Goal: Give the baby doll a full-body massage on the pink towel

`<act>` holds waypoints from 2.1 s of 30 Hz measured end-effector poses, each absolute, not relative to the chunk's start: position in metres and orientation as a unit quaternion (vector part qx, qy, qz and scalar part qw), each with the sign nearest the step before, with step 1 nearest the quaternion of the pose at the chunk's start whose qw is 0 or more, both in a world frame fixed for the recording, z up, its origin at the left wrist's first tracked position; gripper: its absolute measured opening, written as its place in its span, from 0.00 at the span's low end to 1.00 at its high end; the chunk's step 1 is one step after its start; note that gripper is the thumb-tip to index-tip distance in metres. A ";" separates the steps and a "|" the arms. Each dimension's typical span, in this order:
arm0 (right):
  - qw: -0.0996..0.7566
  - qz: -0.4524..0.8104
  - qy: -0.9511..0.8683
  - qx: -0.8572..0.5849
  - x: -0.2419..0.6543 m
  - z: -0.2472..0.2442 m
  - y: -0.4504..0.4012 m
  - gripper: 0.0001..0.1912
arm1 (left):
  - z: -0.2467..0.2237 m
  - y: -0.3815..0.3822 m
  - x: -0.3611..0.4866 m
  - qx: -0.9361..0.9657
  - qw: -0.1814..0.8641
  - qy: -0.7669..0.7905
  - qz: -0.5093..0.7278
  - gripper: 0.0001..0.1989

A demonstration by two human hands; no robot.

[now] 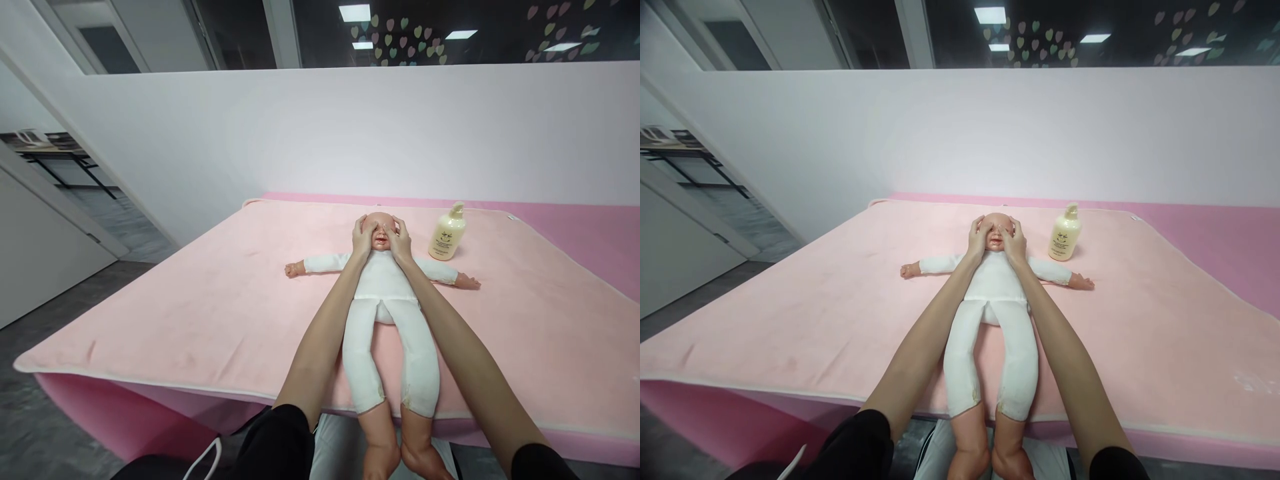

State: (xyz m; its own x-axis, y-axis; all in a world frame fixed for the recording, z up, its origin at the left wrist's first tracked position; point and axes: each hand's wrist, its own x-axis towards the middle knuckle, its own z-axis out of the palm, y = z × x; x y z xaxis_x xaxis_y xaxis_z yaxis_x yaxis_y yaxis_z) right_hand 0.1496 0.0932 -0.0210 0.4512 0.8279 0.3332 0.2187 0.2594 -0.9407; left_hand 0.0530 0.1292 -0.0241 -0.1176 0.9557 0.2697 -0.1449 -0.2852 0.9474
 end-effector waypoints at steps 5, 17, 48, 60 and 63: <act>0.643 0.230 -0.476 -0.554 0.151 -0.026 0.097 0.20 | -0.023 0.132 0.053 0.492 0.447 0.410 0.625 0.18; 0.670 0.245 -0.460 -0.529 0.154 -0.024 0.101 0.21 | -0.028 0.140 0.053 0.481 0.449 0.420 0.625 0.23; 0.640 0.248 -0.458 -0.565 0.152 -0.028 0.100 0.18 | -0.026 0.132 0.054 0.519 0.418 0.437 0.604 0.18; 0.685 0.264 -0.437 -0.520 0.155 -0.037 0.112 0.24 | -0.030 0.143 0.055 0.486 0.439 0.431 0.621 0.23; 0.694 0.285 -0.421 -0.510 0.155 -0.037 0.116 0.26 | -0.030 0.142 0.055 0.478 0.458 0.423 0.619 0.23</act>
State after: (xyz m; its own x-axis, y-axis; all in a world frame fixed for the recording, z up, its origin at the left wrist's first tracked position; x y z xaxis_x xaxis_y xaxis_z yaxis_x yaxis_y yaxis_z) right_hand 0.1553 0.1160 -0.0369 0.4835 0.8247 0.2933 0.0327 0.3178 -0.9476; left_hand 0.0553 0.1423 -0.0296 -0.1240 0.9712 0.2035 -0.1616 -0.2221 0.9615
